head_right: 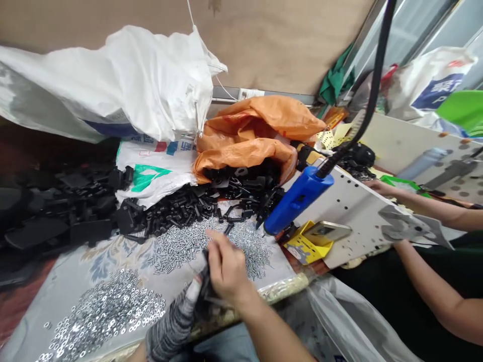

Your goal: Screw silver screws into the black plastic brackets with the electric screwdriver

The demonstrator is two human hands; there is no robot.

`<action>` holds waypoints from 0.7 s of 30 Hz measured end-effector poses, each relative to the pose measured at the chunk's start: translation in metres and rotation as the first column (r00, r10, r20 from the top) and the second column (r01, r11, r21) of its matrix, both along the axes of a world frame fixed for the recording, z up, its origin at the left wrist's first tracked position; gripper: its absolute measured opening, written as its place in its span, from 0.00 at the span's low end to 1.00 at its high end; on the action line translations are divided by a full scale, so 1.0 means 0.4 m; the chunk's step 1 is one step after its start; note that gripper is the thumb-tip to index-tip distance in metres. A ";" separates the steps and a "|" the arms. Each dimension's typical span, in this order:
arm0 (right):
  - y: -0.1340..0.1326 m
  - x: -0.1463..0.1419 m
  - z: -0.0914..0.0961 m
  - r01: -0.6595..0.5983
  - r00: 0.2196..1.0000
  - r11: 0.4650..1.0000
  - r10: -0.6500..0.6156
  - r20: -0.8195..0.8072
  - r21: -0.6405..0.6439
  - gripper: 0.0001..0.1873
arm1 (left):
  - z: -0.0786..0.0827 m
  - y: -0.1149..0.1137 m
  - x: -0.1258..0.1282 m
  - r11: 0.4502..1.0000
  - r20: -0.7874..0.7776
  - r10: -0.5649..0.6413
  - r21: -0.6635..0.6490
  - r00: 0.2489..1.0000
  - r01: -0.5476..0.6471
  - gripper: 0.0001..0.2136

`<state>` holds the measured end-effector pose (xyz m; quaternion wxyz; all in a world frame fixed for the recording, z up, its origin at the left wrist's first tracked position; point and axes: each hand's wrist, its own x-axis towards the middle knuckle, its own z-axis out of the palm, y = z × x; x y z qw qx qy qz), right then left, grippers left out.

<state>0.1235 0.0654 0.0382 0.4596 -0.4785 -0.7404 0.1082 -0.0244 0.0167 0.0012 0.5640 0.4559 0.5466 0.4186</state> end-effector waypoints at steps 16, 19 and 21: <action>0.107 0.061 0.060 0.158 0.924 0.934 -0.026 0.380 -0.320 0.17 | -0.038 0.046 0.013 0.956 0.072 0.120 0.261 0.990 -0.135 0.29; 0.035 0.004 0.057 -0.216 0.928 0.910 0.304 0.216 -0.354 0.12 | -0.048 0.049 0.014 0.894 0.059 0.150 0.418 0.987 -0.161 0.26; 0.027 -0.005 0.065 -0.273 0.924 0.902 0.342 0.168 -0.335 0.20 | -0.044 0.041 0.013 0.880 0.002 0.186 0.445 0.983 -0.168 0.23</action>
